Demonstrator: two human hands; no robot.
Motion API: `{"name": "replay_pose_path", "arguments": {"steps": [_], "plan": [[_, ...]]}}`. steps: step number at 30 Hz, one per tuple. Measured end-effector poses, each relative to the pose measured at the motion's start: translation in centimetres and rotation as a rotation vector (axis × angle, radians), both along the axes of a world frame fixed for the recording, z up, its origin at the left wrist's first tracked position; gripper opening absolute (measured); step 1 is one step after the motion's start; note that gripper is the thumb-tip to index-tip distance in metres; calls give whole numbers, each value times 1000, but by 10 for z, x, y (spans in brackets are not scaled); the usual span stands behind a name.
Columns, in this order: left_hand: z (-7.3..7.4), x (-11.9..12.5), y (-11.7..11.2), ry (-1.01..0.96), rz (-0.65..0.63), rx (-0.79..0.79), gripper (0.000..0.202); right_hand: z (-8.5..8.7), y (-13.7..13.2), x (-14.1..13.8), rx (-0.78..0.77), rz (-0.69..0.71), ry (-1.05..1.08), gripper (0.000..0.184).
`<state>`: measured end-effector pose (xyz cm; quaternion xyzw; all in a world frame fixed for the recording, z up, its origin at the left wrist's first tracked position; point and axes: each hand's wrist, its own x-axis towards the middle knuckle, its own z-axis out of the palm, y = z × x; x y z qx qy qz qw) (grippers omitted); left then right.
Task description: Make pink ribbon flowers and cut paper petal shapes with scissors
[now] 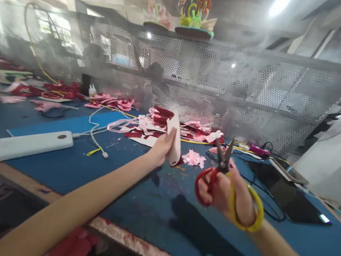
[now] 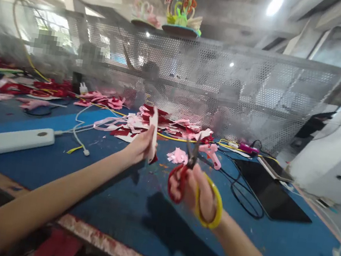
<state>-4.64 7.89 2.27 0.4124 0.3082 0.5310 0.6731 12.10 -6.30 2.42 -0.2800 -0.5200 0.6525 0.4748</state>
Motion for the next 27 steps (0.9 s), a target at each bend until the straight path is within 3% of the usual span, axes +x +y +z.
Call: {"name": "replay_pose_path", "arguments": {"steps": [4, 10, 15, 22, 27], "plan": [[18, 17, -3, 28, 208, 257, 39, -17, -10, -3, -71, 173, -7, 62], [21, 26, -15, -162, 290, 180, 30, -24, -5, 17, -217, 186, 12, 64], [16, 28, -25, -243, 213, 38, 30, -41, 1, 18, -340, 276, 14, 68], [0, 37, -40, -62, 9, 245, 52, -40, 4, 17, -234, 210, 120, 65], [-12, 49, -49, -110, -99, 245, 56, -35, 4, 20, -139, 147, 143, 69]]}}
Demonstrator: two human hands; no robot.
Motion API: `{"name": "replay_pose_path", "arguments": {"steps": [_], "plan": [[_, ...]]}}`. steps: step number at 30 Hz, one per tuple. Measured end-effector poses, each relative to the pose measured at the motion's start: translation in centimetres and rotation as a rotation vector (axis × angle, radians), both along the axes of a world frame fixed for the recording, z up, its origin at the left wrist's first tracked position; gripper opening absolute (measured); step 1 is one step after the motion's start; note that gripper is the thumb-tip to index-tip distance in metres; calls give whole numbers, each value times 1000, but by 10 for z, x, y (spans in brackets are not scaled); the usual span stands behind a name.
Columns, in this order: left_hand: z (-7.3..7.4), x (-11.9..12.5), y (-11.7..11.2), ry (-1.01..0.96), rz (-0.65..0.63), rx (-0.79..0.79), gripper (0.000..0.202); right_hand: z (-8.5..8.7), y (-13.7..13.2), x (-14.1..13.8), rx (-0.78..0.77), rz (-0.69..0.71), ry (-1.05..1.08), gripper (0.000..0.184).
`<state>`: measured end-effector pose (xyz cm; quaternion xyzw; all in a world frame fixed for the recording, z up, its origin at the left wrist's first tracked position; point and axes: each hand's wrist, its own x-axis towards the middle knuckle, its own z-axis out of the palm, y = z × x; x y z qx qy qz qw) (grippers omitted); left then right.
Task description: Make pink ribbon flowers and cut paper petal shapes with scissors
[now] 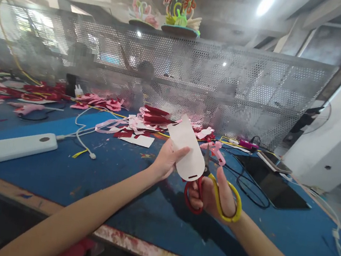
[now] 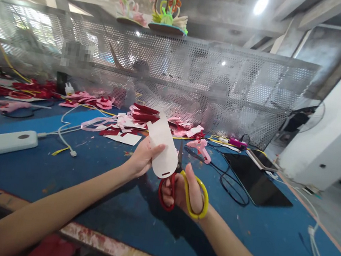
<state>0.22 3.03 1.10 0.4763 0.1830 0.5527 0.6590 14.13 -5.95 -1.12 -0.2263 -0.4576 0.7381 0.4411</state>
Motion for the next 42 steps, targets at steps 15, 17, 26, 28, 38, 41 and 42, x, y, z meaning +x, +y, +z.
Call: {"name": "replay_pose_path", "arguments": {"steps": [15, 17, 26, 28, 38, 41, 42], "plan": [[-3, 2, -2, -27, 31, 56, 62, -6, 0, -2, 83, -309, -238, 69], [-3, 3, -1, -27, 33, 63, 62, -7, 0, -3, 121, -362, -278, 70], [-8, 0, 3, 146, 133, 216, 58, 6, 0, 5, -80, -102, -38, 71], [-9, 0, 0, 196, 130, 263, 54, 12, -2, 8, -67, -24, 13, 79], [-6, 1, -15, 183, -4, 190, 60, 9, -5, 12, 192, -45, -177, 81], [-9, 3, -14, 178, -26, 171, 64, 9, -8, 8, 251, -130, -227, 78], [-10, 4, -14, 169, -40, 162, 64, 9, -8, 6, 258, -167, -246, 77]]}}
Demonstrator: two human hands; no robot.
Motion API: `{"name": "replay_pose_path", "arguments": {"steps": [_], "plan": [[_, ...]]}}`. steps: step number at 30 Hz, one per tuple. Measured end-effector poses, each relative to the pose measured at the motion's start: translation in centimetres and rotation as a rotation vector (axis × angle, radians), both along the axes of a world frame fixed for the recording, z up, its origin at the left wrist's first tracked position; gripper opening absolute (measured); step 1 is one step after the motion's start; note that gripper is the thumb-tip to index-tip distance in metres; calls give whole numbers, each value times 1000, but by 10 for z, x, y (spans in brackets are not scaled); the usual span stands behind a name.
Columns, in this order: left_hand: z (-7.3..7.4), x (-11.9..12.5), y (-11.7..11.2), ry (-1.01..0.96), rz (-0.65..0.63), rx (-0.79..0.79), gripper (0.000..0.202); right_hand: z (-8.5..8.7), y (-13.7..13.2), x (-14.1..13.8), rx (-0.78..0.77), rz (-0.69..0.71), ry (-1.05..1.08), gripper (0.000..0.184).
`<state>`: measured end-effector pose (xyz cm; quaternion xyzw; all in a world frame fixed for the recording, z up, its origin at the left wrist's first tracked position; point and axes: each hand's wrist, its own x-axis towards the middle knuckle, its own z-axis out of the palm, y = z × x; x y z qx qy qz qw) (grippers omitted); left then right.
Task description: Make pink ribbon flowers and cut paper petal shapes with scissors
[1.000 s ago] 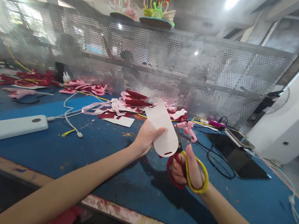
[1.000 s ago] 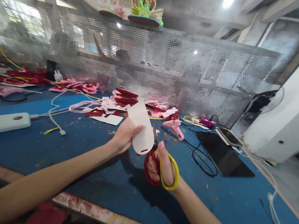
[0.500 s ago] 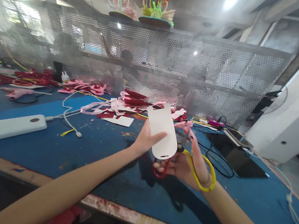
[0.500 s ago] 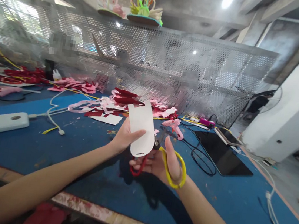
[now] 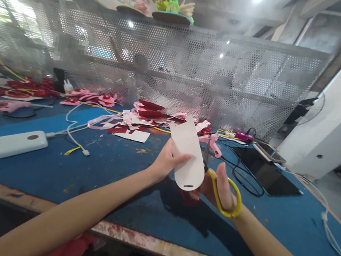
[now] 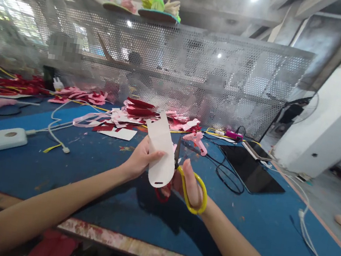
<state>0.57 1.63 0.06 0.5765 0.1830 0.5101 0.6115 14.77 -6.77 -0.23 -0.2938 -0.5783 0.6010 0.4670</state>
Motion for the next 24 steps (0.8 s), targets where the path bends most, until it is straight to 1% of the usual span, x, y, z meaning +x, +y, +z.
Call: {"name": "replay_pose_path", "arguments": {"steps": [4, 7, 9, 11, 13, 15, 17, 19, 22, 24], "plan": [[-3, 3, -1, -24, -24, -57, 67, -3, -1, -2, -4, -158, -91, 74], [-3, 5, -2, -28, 1, -87, 67, -8, 0, -2, 68, -276, -188, 72], [-2, 5, -3, -23, 15, -93, 66, -11, 0, -1, 111, -336, -248, 71], [-2, 5, -4, -16, 22, -103, 64, -12, 1, 0, 115, -360, -282, 71], [-2, 5, -5, -11, 21, -113, 63, -12, 2, 1, 107, -327, -274, 71], [-2, 5, -5, 0, 13, -101, 63, -10, 4, 2, 72, -245, -201, 69], [-2, 4, -4, 20, 8, -56, 62, -7, 5, 2, 11, -161, -87, 68], [-2, 3, -2, 53, 16, 11, 61, -3, 6, 4, -71, -76, -8, 72], [-4, 2, 0, 108, 25, 86, 58, 1, 7, 10, -167, 38, -27, 78], [-4, 1, 1, 133, 22, 114, 58, 1, 6, 13, -177, 43, -57, 79]]}}
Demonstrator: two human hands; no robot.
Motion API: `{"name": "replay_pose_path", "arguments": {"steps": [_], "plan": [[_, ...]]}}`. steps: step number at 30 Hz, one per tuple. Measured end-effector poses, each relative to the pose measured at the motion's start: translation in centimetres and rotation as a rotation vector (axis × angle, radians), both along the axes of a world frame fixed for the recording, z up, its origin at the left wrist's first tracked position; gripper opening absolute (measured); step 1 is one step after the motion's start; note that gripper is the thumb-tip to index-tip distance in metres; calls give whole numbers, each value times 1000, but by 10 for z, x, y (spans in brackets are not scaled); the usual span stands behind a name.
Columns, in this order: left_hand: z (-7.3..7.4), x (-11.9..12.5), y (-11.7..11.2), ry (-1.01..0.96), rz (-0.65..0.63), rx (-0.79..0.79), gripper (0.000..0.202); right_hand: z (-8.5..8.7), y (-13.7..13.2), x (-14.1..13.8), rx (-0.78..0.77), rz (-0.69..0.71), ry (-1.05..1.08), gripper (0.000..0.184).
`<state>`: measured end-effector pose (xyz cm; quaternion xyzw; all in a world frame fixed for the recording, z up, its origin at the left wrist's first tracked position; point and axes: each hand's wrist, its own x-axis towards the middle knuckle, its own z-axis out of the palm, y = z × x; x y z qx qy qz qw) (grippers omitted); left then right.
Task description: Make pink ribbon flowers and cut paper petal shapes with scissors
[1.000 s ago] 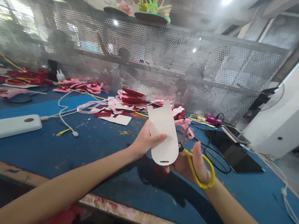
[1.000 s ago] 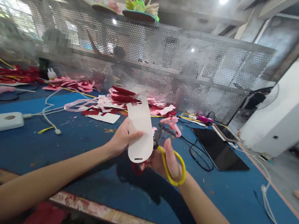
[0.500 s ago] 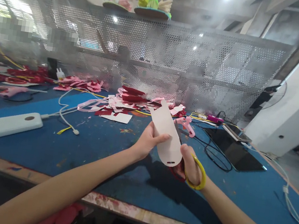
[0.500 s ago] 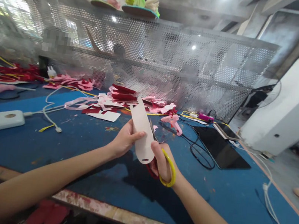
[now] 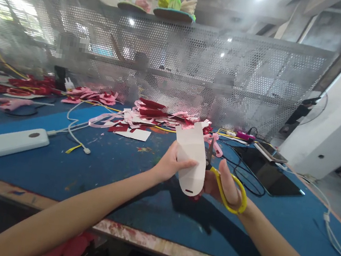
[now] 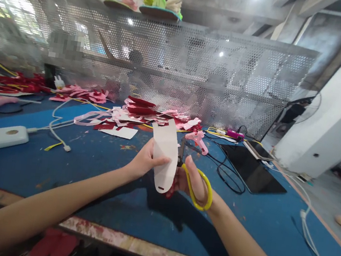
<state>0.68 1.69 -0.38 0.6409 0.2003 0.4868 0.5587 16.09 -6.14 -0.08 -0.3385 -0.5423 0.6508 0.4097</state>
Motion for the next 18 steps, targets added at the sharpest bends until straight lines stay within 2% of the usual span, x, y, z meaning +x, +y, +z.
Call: {"name": "replay_pose_path", "arguments": {"steps": [3, 6, 11, 15, 18], "plan": [[0, 1, -1, 22, -3, 9, 60, -2, -2, -1, 57, -70, -39, 79], [0, 2, -3, 18, -19, -58, 61, -8, -3, -7, 99, -161, -103, 81], [-3, 3, -5, 13, -25, -93, 62, -18, -4, -12, 188, -385, -151, 74], [-7, 3, -3, 54, -20, -57, 64, -19, -4, -11, 187, -429, -207, 69], [-6, 6, -6, 18, -20, -121, 63, -17, 0, -12, 143, -438, -171, 70]]}}
